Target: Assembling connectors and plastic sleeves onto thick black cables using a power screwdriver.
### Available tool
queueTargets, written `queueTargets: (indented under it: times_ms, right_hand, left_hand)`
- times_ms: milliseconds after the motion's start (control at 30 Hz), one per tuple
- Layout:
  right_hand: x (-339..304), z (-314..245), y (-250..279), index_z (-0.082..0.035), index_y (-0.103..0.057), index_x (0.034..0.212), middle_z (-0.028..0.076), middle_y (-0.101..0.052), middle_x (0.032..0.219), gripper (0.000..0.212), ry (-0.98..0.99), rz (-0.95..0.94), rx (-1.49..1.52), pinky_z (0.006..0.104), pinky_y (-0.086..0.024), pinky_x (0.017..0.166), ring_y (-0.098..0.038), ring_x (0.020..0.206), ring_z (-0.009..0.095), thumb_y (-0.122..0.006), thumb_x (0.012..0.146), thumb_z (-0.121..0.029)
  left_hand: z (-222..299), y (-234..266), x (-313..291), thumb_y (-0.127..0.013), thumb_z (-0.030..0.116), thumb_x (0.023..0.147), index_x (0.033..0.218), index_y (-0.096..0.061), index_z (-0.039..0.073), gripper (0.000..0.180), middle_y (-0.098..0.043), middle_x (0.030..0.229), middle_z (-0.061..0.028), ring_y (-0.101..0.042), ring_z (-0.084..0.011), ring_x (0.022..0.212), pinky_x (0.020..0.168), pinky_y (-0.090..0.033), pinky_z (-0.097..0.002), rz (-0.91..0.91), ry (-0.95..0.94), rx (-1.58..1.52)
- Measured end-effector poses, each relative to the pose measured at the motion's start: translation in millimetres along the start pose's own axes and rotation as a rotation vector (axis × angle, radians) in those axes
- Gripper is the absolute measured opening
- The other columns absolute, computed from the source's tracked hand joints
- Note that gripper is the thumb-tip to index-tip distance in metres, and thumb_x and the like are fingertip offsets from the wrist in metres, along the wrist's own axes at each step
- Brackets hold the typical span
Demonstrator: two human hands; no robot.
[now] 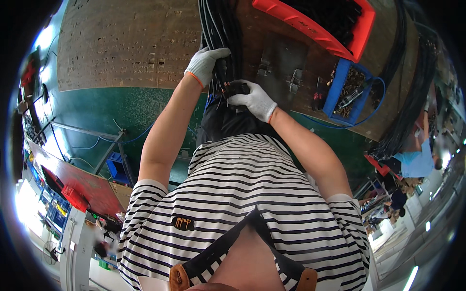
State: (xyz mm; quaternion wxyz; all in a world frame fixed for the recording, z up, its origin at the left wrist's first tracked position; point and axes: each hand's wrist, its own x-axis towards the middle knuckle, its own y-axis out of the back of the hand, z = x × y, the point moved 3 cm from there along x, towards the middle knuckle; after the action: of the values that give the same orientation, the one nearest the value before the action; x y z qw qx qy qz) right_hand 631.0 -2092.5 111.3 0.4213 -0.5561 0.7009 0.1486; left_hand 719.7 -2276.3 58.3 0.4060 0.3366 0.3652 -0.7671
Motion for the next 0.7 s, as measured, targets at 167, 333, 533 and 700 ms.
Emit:
queueTargets:
  times_ms: [167, 333, 533, 700]
  right_hand:
    - [14, 13, -17, -0.001, -0.068, 0.127, 0.006, -0.076, 0.105, 0.039, 0.000, 0.051, 0.268, 0.0323, -0.061, 0.080, -0.072, 0.088, 0.015, -0.076, 0.089, -0.006]
    - [11, 10, -7, -0.001, -0.068, 0.128, 0.007, -0.076, 0.105, 0.039, 0.039, 0.050, 0.317, 0.0333, -0.061, 0.080, -0.072, 0.090, 0.016, -0.075, 0.090, -0.006]
    - [45, -19, -3, 0.001, -0.069, 0.124, 0.008, -0.077, 0.106, 0.042, 0.145, 0.209, 0.150, 0.0319, -0.060, 0.085, -0.073, 0.092, 0.015, -0.083, 0.085, -0.007]
    - [104, -67, -7, 0.001, -0.069, 0.121, 0.008, -0.077, 0.104, 0.043, 0.269, 0.438, -0.070, 0.0329, -0.057, 0.091, -0.073, 0.092, 0.018, -0.086, 0.083, -0.010]
  left_hand:
    - [10, 6, -6, -0.083, 0.009, 0.088, 0.101, -0.069, 0.000, 0.021, -0.071, 0.081, -0.0074, -0.066, -0.0174, 0.063, 0.057, -0.056, -0.0344, -0.003, 0.027, -0.008]
    - [13, 22, -9, -0.082, 0.012, 0.089, 0.101, -0.070, -0.001, 0.021, -0.071, 0.081, -0.0080, -0.066, -0.0179, 0.061, 0.057, -0.056, -0.0348, -0.021, 0.054, -0.036]
    - [17, 22, -17, -0.081, 0.017, 0.091, 0.103, -0.071, -0.002, 0.024, -0.071, 0.080, -0.0094, -0.066, -0.0183, 0.062, 0.058, -0.057, -0.0349, -0.046, 0.100, 0.083]
    - [9, 33, -9, -0.073, 0.026, 0.100, 0.107, -0.068, -0.004, 0.032, -0.071, 0.085, -0.0100, -0.066, -0.0183, 0.063, 0.057, -0.056, -0.0351, 0.075, -0.083, 0.054]
